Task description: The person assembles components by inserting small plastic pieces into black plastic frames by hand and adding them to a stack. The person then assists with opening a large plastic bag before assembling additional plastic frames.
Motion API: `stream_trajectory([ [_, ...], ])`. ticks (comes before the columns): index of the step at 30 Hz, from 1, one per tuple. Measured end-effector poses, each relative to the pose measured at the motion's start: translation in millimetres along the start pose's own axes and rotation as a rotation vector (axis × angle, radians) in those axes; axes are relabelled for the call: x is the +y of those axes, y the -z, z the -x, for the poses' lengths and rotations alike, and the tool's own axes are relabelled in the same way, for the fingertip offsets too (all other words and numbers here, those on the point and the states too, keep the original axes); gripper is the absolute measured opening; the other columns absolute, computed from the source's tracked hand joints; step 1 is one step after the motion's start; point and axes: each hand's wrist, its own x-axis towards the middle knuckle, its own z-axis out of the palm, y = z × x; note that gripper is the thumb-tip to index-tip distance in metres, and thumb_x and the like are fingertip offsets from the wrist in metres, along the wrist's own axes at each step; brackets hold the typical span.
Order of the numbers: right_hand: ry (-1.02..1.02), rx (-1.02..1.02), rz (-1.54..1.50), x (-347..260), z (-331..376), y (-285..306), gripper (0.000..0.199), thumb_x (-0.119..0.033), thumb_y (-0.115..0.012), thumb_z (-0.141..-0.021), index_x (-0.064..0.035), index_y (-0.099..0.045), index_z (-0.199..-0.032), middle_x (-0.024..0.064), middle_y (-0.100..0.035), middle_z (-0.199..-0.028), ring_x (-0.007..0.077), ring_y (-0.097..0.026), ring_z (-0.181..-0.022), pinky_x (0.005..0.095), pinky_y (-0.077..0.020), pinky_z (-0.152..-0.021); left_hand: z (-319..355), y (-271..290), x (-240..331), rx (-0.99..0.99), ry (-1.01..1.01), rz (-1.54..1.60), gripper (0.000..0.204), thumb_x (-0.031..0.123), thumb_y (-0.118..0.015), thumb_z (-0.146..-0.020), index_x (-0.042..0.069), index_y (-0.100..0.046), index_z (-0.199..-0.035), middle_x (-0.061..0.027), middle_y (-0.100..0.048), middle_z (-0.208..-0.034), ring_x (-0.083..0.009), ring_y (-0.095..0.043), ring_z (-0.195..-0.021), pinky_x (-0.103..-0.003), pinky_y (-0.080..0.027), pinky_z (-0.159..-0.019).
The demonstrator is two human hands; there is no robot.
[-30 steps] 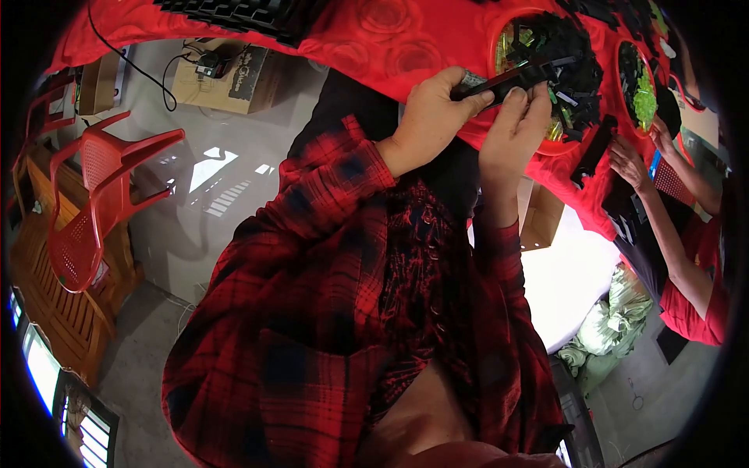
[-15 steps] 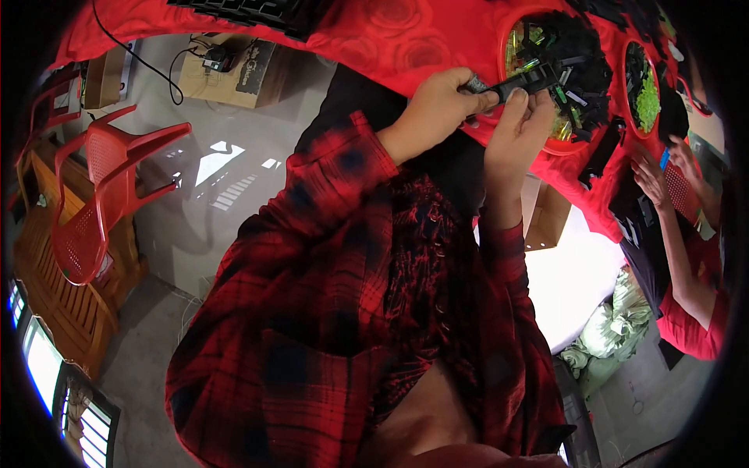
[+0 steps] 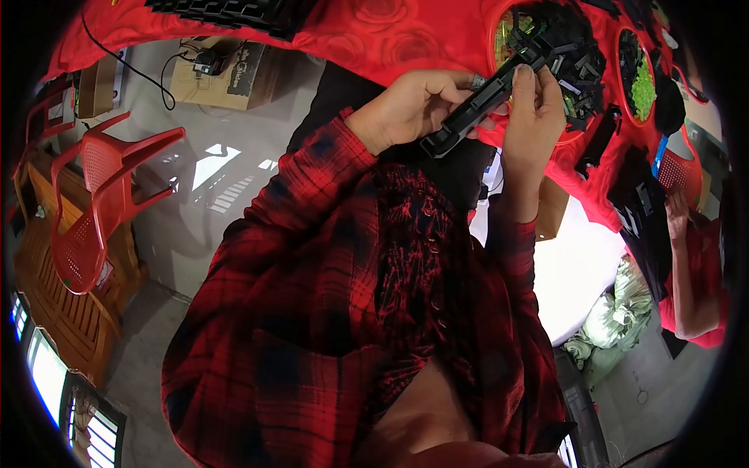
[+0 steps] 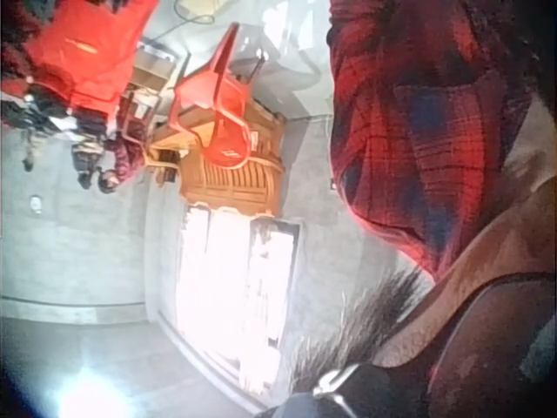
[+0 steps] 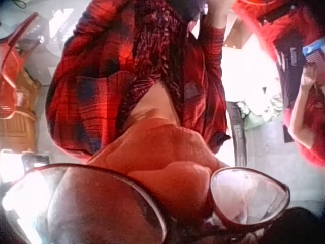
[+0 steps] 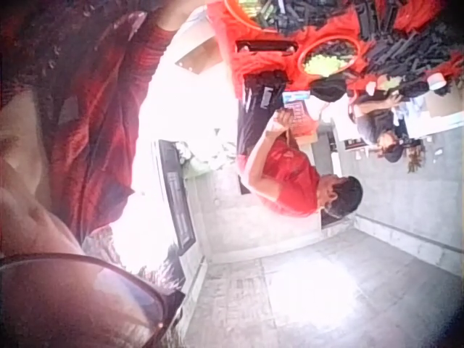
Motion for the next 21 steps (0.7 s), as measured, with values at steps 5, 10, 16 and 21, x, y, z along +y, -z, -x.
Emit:
stream_trajectory([
  [5, -0.022, -0.009, -0.029, -0.6, 0.4, 1.9, 0.032, -0.017, -0.059, -0.1, 0.008, -0.06, -0.121, 0.0038, -0.065, -0.098, 0.007, -0.056, -0.085, 0.0217, -0.045, -0.075, 4.3, -2.4, 0.9, -0.04, 0.001, 0.042, 0.051, 0.007, -0.045, -0.085, -0.01, -0.047, -0.133, -0.0211, -0.061, -0.127, -0.0293, -0.066, -0.107, -0.038, -0.053, -0.092],
  [10, -0.047, -0.004, -0.065, -3.7, 2.8, 0.2, 0.033, -0.015, -0.059, -0.099, 0.0081, -0.059, -0.123, 0.0052, -0.065, -0.102, 0.0086, -0.058, -0.091, 0.0227, -0.0463, -0.081, 5.5, -11.7, -1.8, 0.022, -0.029, -0.081, 0.036, 0.009, -0.051, -0.092, -0.007, -0.056, -0.124, -0.0151, -0.067, -0.114, -0.0226, -0.068, -0.097, -0.032, -0.053, -0.088],
  [16, 0.03, -0.057, -0.015, -1.4, 6.5, 2.2, 0.035, -0.015, -0.059, -0.099, 0.0086, -0.058, -0.124, 0.0065, -0.065, -0.103, 0.0088, -0.058, -0.092, 0.0235, -0.0465, -0.082, 2.9, -20.9, -10.5, 0.24, -0.17, -0.516, 0.025, 0.022, -0.06, -0.1, 0.0, -0.064, -0.111, -0.0013, -0.067, -0.096, -0.0078, -0.061, -0.089, -0.024, -0.05, -0.08],
  [21, 0.267, -0.036, 0.084, 11.1, 10.7, 1.5, 0.034, -0.01, -0.057, -0.099, 0.009, -0.053, -0.127, 0.0088, -0.065, -0.107, 0.0102, -0.058, -0.093, 0.0243, -0.0466, -0.083, 1.2, -27.8, -20.5, 0.347, -0.297, -0.546, 0.026, 0.025, -0.06, -0.1, 0.0, -0.064, -0.107, 0.0024, -0.06, -0.087, -0.0045, -0.053, -0.078, -0.022, -0.044, -0.07],
])
